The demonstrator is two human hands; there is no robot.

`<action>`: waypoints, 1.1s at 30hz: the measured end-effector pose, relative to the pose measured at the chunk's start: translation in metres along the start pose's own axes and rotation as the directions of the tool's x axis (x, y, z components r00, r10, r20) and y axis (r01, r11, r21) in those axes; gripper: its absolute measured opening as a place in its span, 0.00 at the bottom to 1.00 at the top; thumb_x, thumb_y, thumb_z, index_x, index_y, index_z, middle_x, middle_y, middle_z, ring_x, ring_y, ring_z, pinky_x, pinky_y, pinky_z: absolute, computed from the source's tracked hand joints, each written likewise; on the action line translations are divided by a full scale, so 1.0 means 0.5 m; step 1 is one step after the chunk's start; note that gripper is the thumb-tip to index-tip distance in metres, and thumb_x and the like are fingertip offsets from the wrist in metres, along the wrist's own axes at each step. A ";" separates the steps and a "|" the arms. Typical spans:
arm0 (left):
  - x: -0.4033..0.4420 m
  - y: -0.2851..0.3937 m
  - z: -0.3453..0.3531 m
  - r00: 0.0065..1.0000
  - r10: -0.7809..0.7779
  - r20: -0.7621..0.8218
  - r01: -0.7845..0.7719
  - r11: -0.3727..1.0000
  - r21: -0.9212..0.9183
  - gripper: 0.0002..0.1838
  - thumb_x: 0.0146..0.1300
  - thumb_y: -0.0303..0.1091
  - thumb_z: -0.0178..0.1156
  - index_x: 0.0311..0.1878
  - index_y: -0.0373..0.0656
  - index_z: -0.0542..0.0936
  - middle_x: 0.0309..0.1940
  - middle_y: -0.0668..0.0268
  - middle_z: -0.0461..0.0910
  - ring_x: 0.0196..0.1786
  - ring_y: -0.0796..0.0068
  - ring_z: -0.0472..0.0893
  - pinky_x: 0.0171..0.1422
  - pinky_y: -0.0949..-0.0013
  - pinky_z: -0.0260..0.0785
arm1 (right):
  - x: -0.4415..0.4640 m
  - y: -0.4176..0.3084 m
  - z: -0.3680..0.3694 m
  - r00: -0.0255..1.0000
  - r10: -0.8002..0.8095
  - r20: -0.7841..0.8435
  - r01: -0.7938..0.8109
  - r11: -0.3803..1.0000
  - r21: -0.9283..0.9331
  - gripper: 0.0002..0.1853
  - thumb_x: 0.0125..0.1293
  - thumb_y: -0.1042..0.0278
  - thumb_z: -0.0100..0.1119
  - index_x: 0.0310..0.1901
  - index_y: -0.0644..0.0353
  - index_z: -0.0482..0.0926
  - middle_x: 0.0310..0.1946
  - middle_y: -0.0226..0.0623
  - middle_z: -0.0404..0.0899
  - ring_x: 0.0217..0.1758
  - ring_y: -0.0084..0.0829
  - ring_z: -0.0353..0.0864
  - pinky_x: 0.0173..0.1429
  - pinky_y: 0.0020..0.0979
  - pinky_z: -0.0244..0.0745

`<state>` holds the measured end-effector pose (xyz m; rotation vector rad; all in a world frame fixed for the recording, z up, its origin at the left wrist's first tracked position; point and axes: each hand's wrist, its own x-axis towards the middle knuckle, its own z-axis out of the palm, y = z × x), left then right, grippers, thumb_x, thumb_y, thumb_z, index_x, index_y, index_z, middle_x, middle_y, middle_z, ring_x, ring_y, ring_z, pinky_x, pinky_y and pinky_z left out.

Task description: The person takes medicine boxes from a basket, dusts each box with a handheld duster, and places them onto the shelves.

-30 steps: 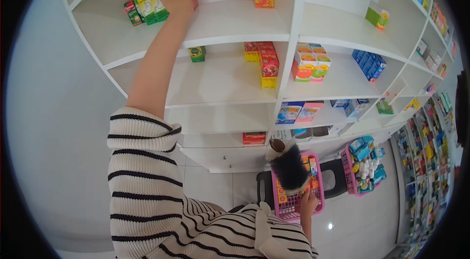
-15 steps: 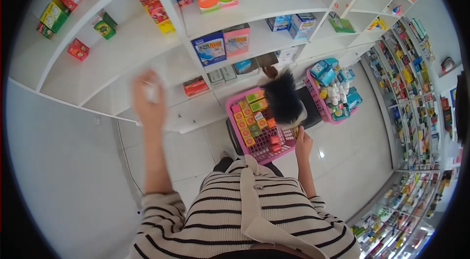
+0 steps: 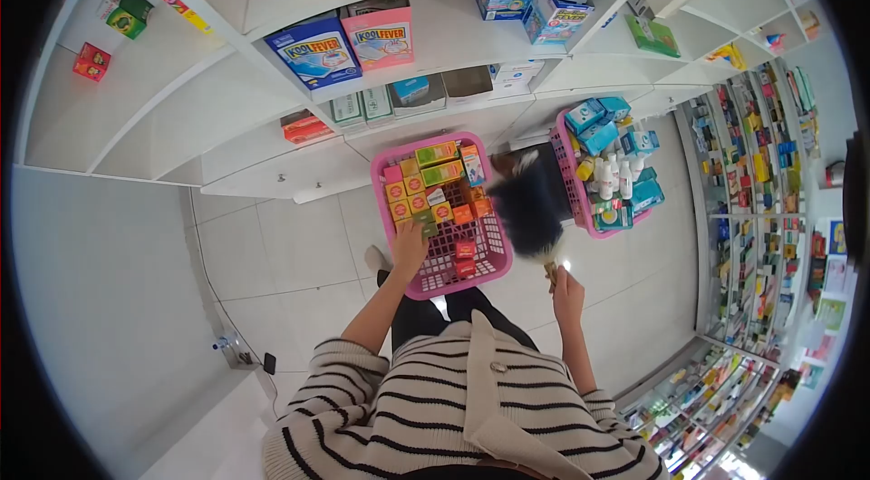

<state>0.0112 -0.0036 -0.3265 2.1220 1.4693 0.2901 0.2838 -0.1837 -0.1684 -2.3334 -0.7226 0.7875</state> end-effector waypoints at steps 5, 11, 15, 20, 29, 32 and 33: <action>0.171 -0.031 0.105 0.943 0.329 0.045 -0.318 0.853 0.413 0.19 0.59 0.31 0.59 0.55 0.48 0.78 0.60 0.63 0.70 0.65 0.62 0.67 0.65 0.56 0.61 | -0.001 0.042 -0.016 0.996 -0.012 0.092 0.025 0.990 -0.139 0.25 0.74 0.51 0.43 0.30 0.65 0.81 0.17 0.43 0.77 0.23 0.42 0.78 0.32 0.39 0.69; 0.275 -0.066 0.159 0.824 0.483 0.296 -0.538 0.505 0.675 0.15 0.60 0.36 0.58 0.51 0.52 0.79 0.67 0.69 0.63 0.69 0.66 0.62 0.67 0.53 0.60 | -0.005 0.091 -0.031 0.993 0.017 0.117 0.003 0.986 -0.167 0.24 0.73 0.52 0.44 0.30 0.64 0.80 0.18 0.43 0.77 0.23 0.44 0.78 0.31 0.40 0.70; 0.267 -0.055 0.108 0.762 0.522 0.382 -0.644 0.552 0.529 0.16 0.58 0.37 0.60 0.51 0.50 0.78 0.66 0.69 0.66 0.70 0.64 0.61 0.69 0.50 0.58 | -0.005 0.128 -0.050 0.990 0.035 0.134 -0.012 0.985 -0.172 0.25 0.74 0.52 0.44 0.34 0.68 0.82 0.18 0.38 0.77 0.23 0.28 0.77 0.32 0.32 0.70; 0.226 0.093 -0.159 0.815 0.441 0.375 -0.542 0.810 0.224 0.27 0.49 0.36 0.69 0.55 0.45 0.76 0.65 0.61 0.68 0.70 0.57 0.62 0.72 0.49 0.55 | 0.006 0.109 -0.070 0.993 0.003 0.115 0.002 0.999 -0.046 0.26 0.74 0.51 0.44 0.33 0.66 0.82 0.17 0.39 0.77 0.21 0.29 0.76 0.30 0.33 0.69; 0.069 0.219 -0.312 1.000 -0.017 -0.008 -0.010 -0.128 -0.992 0.31 0.63 0.41 0.63 0.66 0.41 0.64 0.61 0.61 0.70 0.63 0.66 0.71 0.68 0.65 0.66 | 0.076 -0.003 -0.066 0.932 -0.084 0.352 -0.108 0.864 0.491 0.32 0.75 0.47 0.38 0.24 0.65 0.79 0.11 0.30 0.68 0.15 0.20 0.67 0.21 0.25 0.61; 0.040 0.266 -0.315 0.980 -0.196 0.025 -0.009 -0.172 -0.985 0.28 0.70 0.52 0.50 0.64 0.42 0.67 0.58 0.61 0.74 0.59 0.68 0.75 0.63 0.66 0.70 | 0.095 -0.058 -0.061 0.859 -0.403 0.314 0.344 0.911 0.229 0.30 0.73 0.50 0.44 0.22 0.66 0.79 0.11 0.38 0.72 0.14 0.31 0.73 0.23 0.33 0.64; 0.028 0.273 -0.318 0.975 -0.202 0.097 0.054 -0.209 -0.976 0.28 0.71 0.53 0.48 0.64 0.42 0.67 0.58 0.61 0.74 0.59 0.68 0.76 0.62 0.66 0.71 | 0.095 -0.080 -0.062 0.855 -0.410 0.319 0.349 0.908 0.231 0.30 0.73 0.50 0.44 0.22 0.66 0.79 0.11 0.38 0.72 0.14 0.31 0.73 0.23 0.33 0.64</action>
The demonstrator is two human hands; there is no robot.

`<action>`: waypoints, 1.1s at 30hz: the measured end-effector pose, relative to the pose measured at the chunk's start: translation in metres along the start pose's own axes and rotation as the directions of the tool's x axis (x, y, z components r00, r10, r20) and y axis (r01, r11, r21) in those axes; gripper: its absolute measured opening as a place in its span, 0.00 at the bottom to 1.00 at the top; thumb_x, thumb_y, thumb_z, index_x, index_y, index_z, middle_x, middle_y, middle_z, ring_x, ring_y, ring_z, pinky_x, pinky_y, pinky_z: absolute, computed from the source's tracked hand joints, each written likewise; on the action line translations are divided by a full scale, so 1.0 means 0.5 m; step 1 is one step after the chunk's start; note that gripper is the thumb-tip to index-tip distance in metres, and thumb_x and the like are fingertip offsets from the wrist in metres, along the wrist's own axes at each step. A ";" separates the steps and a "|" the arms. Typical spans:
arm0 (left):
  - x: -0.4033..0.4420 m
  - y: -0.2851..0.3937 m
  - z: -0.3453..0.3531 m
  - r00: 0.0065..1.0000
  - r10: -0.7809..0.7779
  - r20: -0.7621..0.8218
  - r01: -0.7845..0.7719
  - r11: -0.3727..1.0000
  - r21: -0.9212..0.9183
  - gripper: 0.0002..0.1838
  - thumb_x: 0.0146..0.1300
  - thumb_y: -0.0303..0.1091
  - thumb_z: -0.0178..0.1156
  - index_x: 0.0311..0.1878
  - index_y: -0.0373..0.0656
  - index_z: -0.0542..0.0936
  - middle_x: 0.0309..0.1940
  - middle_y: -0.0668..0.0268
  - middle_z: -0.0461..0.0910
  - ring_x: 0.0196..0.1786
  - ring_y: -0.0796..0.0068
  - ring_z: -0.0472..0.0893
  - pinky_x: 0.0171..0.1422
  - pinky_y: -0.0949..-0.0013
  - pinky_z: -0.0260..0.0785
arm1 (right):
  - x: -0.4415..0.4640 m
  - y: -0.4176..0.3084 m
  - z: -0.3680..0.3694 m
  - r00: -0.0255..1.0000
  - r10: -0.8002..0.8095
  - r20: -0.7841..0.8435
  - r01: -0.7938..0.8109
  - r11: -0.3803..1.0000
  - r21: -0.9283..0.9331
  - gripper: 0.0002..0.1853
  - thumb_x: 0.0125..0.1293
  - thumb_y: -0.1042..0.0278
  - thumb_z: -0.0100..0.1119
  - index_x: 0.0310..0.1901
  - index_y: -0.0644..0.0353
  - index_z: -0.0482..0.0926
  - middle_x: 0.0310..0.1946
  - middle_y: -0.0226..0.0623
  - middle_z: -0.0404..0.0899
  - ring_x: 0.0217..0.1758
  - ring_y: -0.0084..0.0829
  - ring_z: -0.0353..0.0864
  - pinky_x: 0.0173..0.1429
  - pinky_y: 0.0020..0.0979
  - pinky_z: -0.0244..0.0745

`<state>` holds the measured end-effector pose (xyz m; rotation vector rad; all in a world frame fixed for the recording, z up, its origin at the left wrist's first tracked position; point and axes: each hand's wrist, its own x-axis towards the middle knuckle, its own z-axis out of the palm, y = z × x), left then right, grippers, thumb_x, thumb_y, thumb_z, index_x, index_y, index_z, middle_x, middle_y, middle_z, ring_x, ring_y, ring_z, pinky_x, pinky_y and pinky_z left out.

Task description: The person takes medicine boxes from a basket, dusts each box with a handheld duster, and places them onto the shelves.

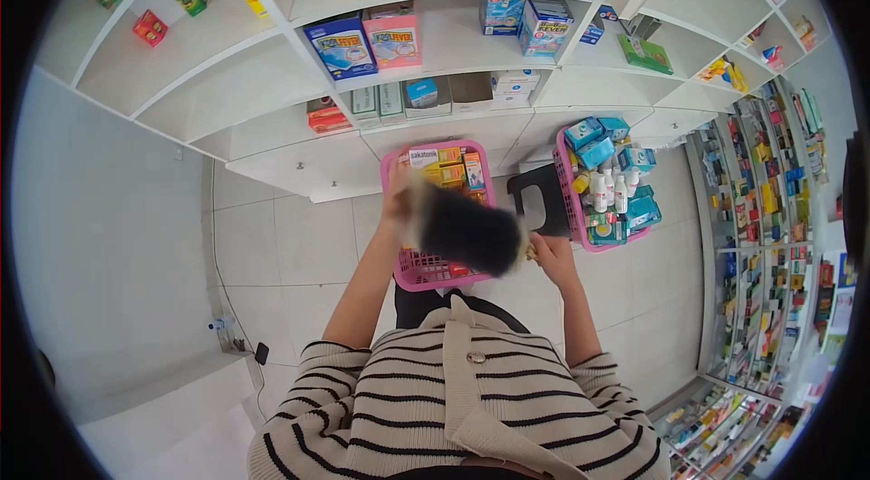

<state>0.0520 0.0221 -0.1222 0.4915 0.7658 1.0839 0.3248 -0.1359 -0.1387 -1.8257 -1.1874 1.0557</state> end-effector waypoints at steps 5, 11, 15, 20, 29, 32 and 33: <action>-0.084 0.011 0.018 0.984 -0.172 -0.052 0.176 0.980 0.089 0.29 0.74 0.55 0.40 0.65 0.42 0.68 0.58 0.59 0.75 0.58 0.68 0.78 0.60 0.65 0.74 | 0.011 -0.112 -0.007 0.955 -0.293 -0.042 0.260 0.899 -0.352 0.23 0.68 0.51 0.53 0.24 0.61 0.82 0.17 0.50 0.75 0.23 0.51 0.77 0.28 0.43 0.69; -0.133 -0.009 -0.029 0.941 -0.293 0.168 0.300 0.954 -0.020 0.22 0.73 0.50 0.46 0.60 0.45 0.73 0.52 0.63 0.78 0.53 0.70 0.79 0.62 0.65 0.71 | -0.002 -0.143 -0.027 0.920 -0.385 0.074 0.373 0.801 -0.469 0.21 0.67 0.52 0.53 0.25 0.60 0.83 0.17 0.46 0.76 0.22 0.48 0.77 0.27 0.42 0.69; -0.143 -0.050 -0.050 0.957 -0.158 0.243 0.176 0.983 -0.055 0.28 0.72 0.55 0.47 0.63 0.41 0.70 0.57 0.60 0.76 0.57 0.69 0.79 0.66 0.63 0.70 | -0.014 -0.152 -0.045 0.905 -0.418 0.074 0.396 0.769 -0.503 0.19 0.66 0.52 0.54 0.26 0.57 0.84 0.18 0.44 0.77 0.22 0.46 0.78 0.27 0.42 0.71; -0.128 -0.046 -0.031 0.858 -0.350 0.376 0.478 0.813 -0.334 0.30 0.71 0.55 0.48 0.64 0.40 0.68 0.57 0.57 0.76 0.58 0.65 0.78 0.66 0.58 0.70 | -0.016 -0.159 -0.090 0.862 -0.496 0.106 0.476 0.719 -0.507 0.20 0.66 0.52 0.54 0.23 0.57 0.83 0.17 0.43 0.77 0.21 0.46 0.78 0.26 0.41 0.70; -0.147 -0.003 0.007 0.916 -0.203 0.345 0.302 0.916 -0.264 0.29 0.70 0.54 0.50 0.62 0.39 0.70 0.55 0.58 0.77 0.57 0.66 0.78 0.62 0.60 0.72 | -0.057 -0.249 -0.076 0.848 -0.530 0.014 0.443 0.693 -0.568 0.20 0.65 0.53 0.56 0.20 0.57 0.81 0.17 0.40 0.77 0.20 0.44 0.77 0.25 0.41 0.69; -0.155 -0.007 0.010 0.932 -0.187 0.311 0.272 0.928 -0.257 0.28 0.70 0.54 0.51 0.62 0.39 0.71 0.54 0.58 0.77 0.56 0.67 0.78 0.60 0.61 0.74 | -0.024 -0.262 -0.132 0.748 -0.610 0.261 0.641 0.564 -0.520 0.20 0.64 0.55 0.57 0.19 0.58 0.80 0.16 0.38 0.77 0.19 0.42 0.77 0.24 0.40 0.68; -0.160 -0.009 0.010 0.934 -0.188 0.304 0.271 0.927 -0.259 0.28 0.70 0.53 0.51 0.62 0.40 0.71 0.54 0.58 0.77 0.56 0.67 0.78 0.60 0.62 0.74 | -0.014 -0.268 -0.146 0.769 -0.618 0.163 0.590 0.587 -0.554 0.20 0.64 0.55 0.58 0.19 0.58 0.80 0.16 0.38 0.76 0.19 0.42 0.76 0.23 0.39 0.68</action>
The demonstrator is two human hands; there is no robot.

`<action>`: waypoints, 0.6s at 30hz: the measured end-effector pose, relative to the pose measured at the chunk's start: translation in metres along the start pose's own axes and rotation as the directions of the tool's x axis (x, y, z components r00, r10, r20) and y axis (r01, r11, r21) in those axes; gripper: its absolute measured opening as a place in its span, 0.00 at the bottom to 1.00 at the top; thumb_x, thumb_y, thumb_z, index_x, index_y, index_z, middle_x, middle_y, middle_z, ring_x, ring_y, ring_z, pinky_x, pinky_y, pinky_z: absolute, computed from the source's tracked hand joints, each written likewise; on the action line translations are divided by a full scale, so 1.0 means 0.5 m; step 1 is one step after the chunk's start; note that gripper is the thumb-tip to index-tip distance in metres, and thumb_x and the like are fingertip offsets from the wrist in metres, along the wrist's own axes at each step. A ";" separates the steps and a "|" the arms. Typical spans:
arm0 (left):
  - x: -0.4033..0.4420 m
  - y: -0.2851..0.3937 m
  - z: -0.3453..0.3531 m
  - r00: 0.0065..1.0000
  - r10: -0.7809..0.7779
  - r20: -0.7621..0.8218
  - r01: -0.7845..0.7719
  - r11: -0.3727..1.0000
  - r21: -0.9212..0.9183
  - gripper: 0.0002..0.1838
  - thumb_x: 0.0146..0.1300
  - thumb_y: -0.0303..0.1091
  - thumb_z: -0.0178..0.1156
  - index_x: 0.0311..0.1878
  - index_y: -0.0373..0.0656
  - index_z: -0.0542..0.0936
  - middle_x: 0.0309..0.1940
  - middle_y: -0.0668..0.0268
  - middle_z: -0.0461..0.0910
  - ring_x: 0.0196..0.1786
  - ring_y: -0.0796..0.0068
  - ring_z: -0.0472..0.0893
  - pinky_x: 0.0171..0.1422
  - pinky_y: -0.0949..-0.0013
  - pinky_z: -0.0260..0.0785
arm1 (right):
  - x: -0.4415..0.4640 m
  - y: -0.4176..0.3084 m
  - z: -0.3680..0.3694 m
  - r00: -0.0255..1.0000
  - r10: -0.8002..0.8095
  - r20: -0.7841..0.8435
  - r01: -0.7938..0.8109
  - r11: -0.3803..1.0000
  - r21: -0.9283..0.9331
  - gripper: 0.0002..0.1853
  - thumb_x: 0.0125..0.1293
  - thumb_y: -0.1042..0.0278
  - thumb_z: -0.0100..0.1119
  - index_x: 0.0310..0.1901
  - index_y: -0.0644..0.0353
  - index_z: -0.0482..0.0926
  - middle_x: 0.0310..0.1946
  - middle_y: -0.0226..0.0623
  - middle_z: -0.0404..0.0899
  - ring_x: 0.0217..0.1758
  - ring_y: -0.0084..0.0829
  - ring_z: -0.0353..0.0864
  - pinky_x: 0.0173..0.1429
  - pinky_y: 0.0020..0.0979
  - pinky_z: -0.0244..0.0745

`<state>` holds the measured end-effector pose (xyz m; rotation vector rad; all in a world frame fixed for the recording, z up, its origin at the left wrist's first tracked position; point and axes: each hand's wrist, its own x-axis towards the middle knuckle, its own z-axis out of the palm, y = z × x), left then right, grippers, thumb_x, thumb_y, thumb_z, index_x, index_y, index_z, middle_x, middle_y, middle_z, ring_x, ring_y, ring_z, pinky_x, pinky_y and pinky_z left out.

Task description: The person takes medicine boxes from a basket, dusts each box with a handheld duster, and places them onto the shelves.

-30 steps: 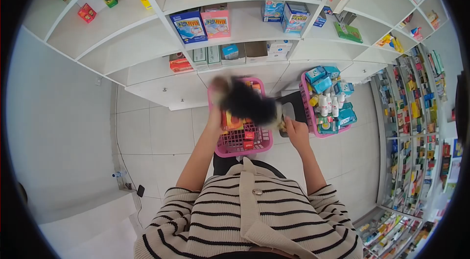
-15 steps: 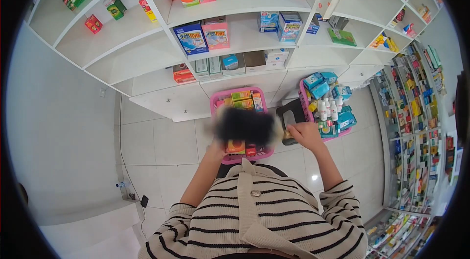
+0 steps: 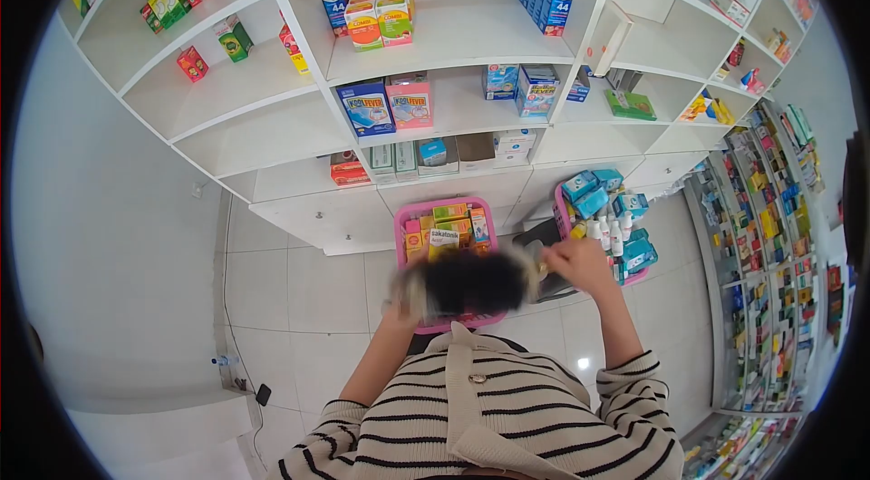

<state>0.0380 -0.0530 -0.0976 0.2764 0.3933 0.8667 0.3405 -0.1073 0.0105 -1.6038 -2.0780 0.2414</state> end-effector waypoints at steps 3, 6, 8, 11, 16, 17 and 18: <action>-0.009 -0.001 -0.002 1.000 0.018 -0.002 -0.018 1.000 0.009 0.27 0.70 0.53 0.51 0.61 0.40 0.71 0.53 0.59 0.78 0.56 0.68 0.78 0.58 0.64 0.75 | 0.005 0.005 -0.013 0.998 0.026 -0.056 -0.027 0.999 -0.022 0.19 0.63 0.55 0.59 0.19 0.58 0.79 0.15 0.38 0.75 0.19 0.41 0.76 0.23 0.38 0.68; -0.013 -0.003 -0.012 0.999 0.042 -0.015 -0.041 0.999 0.030 0.26 0.71 0.52 0.51 0.60 0.40 0.72 0.53 0.59 0.78 0.56 0.70 0.79 0.57 0.65 0.76 | -0.012 -0.022 0.009 0.993 0.040 -0.110 -0.043 0.999 -0.027 0.19 0.61 0.55 0.60 0.17 0.57 0.78 0.15 0.37 0.75 0.18 0.40 0.76 0.23 0.38 0.68; -0.012 -0.003 0.001 0.996 0.043 -0.072 -0.043 0.999 0.008 0.25 0.70 0.51 0.52 0.59 0.40 0.73 0.51 0.59 0.79 0.55 0.70 0.79 0.55 0.66 0.77 | -0.038 -0.056 0.040 0.993 0.040 -0.112 -0.044 0.998 -0.040 0.19 0.61 0.55 0.60 0.17 0.57 0.78 0.15 0.36 0.75 0.18 0.40 0.76 0.23 0.38 0.68; -0.009 0.012 0.020 0.997 -0.044 0.055 0.048 0.996 -0.074 0.25 0.70 0.52 0.51 0.58 0.41 0.73 0.50 0.58 0.80 0.52 0.66 0.80 0.60 0.61 0.74 | -0.044 -0.092 0.037 0.996 0.017 -0.084 -0.012 0.998 0.058 0.19 0.61 0.54 0.60 0.17 0.57 0.77 0.15 0.36 0.74 0.18 0.40 0.76 0.22 0.38 0.67; -0.006 0.035 0.052 0.928 -0.112 0.356 0.250 0.894 -0.371 0.31 0.71 0.55 0.46 0.66 0.40 0.65 0.63 0.55 0.70 0.65 0.60 0.71 0.71 0.53 0.63 | -0.053 -0.059 0.010 0.987 0.068 -0.148 -0.067 0.998 0.010 0.19 0.61 0.56 0.61 0.18 0.58 0.78 0.13 0.37 0.73 0.16 0.40 0.74 0.20 0.39 0.64; -0.012 0.043 0.082 0.928 -0.116 0.355 0.253 0.894 -0.370 0.31 0.71 0.55 0.46 0.66 0.40 0.65 0.63 0.55 0.70 0.65 0.60 0.71 0.71 0.53 0.63 | -0.054 -0.063 0.014 0.986 0.072 -0.149 -0.071 0.997 0.011 0.19 0.61 0.56 0.61 0.18 0.58 0.78 0.13 0.37 0.73 0.16 0.40 0.74 0.20 0.39 0.64; -0.024 0.044 0.114 0.967 -0.076 0.242 0.136 0.961 -0.242 0.29 0.71 0.54 0.47 0.65 0.41 0.67 0.62 0.56 0.71 0.64 0.61 0.72 0.70 0.55 0.64 | -0.057 -0.068 0.020 0.973 0.110 -0.202 -0.116 0.993 -0.018 0.18 0.61 0.56 0.61 0.18 0.59 0.78 0.13 0.38 0.72 0.16 0.40 0.74 0.20 0.39 0.64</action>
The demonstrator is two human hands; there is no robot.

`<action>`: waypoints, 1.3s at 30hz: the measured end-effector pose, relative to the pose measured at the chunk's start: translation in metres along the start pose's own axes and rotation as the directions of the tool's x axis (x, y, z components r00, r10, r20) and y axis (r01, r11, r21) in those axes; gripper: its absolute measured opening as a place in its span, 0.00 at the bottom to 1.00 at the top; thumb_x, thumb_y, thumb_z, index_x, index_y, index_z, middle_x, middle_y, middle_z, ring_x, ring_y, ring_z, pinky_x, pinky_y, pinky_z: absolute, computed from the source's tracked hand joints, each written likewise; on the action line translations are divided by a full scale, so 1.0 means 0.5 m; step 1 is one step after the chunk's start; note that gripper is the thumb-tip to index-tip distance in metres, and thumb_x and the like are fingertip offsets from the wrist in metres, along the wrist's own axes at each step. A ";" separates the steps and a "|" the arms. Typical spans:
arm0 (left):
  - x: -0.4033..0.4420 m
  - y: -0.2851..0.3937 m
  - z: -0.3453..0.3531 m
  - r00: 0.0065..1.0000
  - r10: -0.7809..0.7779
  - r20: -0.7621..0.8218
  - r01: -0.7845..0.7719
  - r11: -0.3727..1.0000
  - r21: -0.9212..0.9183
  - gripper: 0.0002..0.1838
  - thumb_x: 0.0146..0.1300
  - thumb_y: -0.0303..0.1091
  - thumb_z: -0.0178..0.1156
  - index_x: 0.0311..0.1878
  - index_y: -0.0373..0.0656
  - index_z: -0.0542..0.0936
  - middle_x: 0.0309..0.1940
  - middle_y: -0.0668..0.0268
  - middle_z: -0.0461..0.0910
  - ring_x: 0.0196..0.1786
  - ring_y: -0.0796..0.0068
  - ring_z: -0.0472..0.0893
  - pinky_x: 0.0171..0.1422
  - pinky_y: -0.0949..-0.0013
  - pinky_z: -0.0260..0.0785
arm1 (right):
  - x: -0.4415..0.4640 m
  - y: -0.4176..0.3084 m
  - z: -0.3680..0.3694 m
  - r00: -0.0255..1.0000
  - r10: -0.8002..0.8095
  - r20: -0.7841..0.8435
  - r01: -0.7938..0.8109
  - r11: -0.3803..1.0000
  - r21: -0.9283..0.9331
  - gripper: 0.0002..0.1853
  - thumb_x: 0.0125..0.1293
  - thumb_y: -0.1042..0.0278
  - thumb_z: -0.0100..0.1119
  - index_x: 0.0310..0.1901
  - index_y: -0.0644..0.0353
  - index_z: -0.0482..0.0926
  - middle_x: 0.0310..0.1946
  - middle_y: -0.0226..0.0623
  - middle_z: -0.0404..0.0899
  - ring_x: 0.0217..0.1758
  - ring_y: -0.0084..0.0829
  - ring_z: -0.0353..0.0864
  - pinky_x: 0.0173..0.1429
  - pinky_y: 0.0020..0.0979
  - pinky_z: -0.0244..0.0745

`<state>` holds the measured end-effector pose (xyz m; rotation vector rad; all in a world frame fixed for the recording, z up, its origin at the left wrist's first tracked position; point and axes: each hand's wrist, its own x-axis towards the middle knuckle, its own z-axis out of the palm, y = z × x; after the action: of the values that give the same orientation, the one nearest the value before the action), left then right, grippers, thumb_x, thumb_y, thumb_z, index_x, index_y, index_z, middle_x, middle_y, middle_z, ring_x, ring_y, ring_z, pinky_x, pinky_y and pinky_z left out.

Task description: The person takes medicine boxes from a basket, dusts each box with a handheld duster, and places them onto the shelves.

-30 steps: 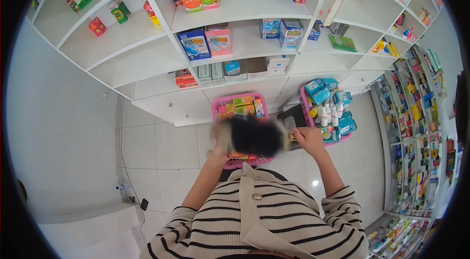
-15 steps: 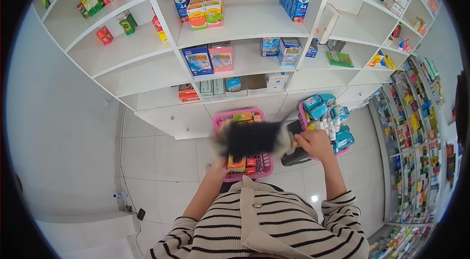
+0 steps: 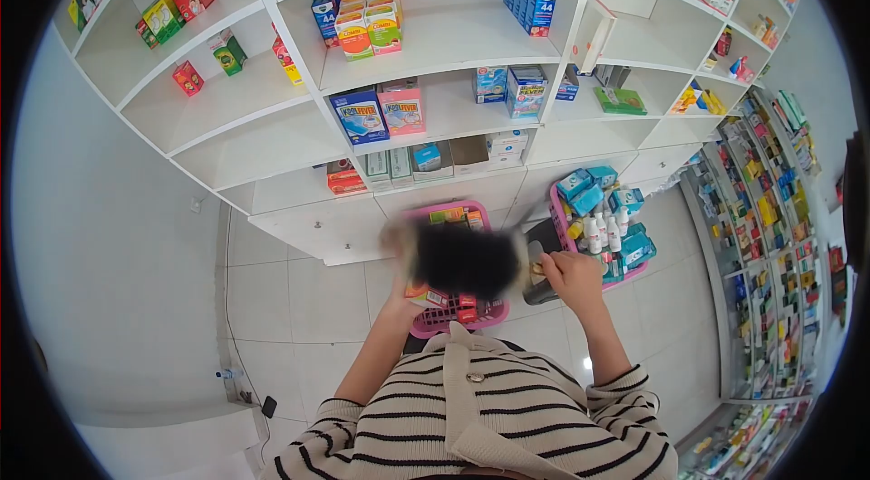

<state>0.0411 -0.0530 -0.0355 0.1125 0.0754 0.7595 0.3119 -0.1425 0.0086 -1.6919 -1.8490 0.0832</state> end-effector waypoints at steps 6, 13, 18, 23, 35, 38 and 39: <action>-0.015 0.003 -0.175 0.910 0.347 -0.227 -0.070 0.668 0.741 0.25 0.71 0.49 0.48 0.60 0.40 0.72 0.57 0.58 0.77 0.60 0.66 0.76 0.67 0.57 0.67 | -0.027 0.006 0.040 0.998 0.059 0.008 -0.059 0.990 0.126 0.19 0.62 0.59 0.60 0.17 0.60 0.77 0.13 0.39 0.72 0.16 0.41 0.73 0.21 0.38 0.63; -0.032 0.042 -0.156 0.961 0.273 -0.033 -0.142 0.596 0.791 0.29 0.69 0.48 0.49 0.68 0.42 0.66 0.64 0.57 0.71 0.64 0.63 0.73 0.67 0.56 0.67 | -0.061 0.020 0.051 0.966 0.244 -0.091 -0.224 0.956 0.189 0.17 0.62 0.61 0.60 0.18 0.62 0.77 0.13 0.40 0.70 0.16 0.41 0.72 0.22 0.39 0.63; -0.044 0.028 -0.162 0.943 0.310 -0.124 -0.161 0.747 0.645 0.27 0.73 0.51 0.43 0.65 0.41 0.68 0.59 0.57 0.73 0.60 0.65 0.74 0.66 0.60 0.67 | -0.074 0.009 0.050 0.991 0.135 0.000 -0.133 0.977 0.167 0.17 0.62 0.62 0.60 0.18 0.62 0.77 0.13 0.40 0.71 0.16 0.41 0.72 0.22 0.39 0.63; -0.028 0.012 -0.065 0.976 0.151 -0.157 -0.075 0.911 0.407 0.31 0.73 0.57 0.39 0.66 0.41 0.67 0.59 0.57 0.74 0.58 0.63 0.76 0.65 0.58 0.69 | -0.051 -0.019 0.036 0.999 0.052 -0.008 -0.051 0.996 0.073 0.17 0.61 0.62 0.61 0.17 0.60 0.76 0.13 0.39 0.71 0.17 0.41 0.72 0.22 0.39 0.64; -0.059 0.013 -0.046 0.933 0.247 -0.263 -0.139 0.919 0.368 0.26 0.72 0.46 0.48 0.66 0.40 0.66 0.60 0.55 0.73 0.60 0.62 0.76 0.64 0.59 0.71 | -0.037 0.009 0.061 0.998 0.068 -0.016 -0.066 0.991 0.114 0.16 0.61 0.62 0.61 0.19 0.61 0.78 0.14 0.39 0.72 0.17 0.42 0.74 0.22 0.38 0.66; -0.046 0.018 -0.037 0.998 0.030 -0.049 -0.027 0.998 0.056 0.27 0.72 0.49 0.48 0.64 0.39 0.68 0.59 0.54 0.73 0.57 0.62 0.78 0.64 0.59 0.72 | -0.024 0.024 0.044 0.998 -0.047 0.050 0.037 0.983 0.180 0.16 0.61 0.61 0.60 0.18 0.60 0.78 0.14 0.39 0.72 0.17 0.42 0.74 0.22 0.38 0.66; -0.047 0.018 -0.051 0.996 0.056 -0.062 -0.049 0.992 0.116 0.26 0.73 0.48 0.46 0.63 0.39 0.69 0.59 0.54 0.73 0.57 0.62 0.77 0.64 0.59 0.72 | -0.015 0.031 0.040 0.998 -0.045 0.048 0.038 0.990 0.137 0.16 0.61 0.62 0.61 0.18 0.60 0.78 0.14 0.39 0.73 0.17 0.41 0.74 0.22 0.38 0.66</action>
<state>0.0155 -0.0609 -0.0588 0.1990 0.1790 0.8116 0.3161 -0.1395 -0.0173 -1.5708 -1.8703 0.2323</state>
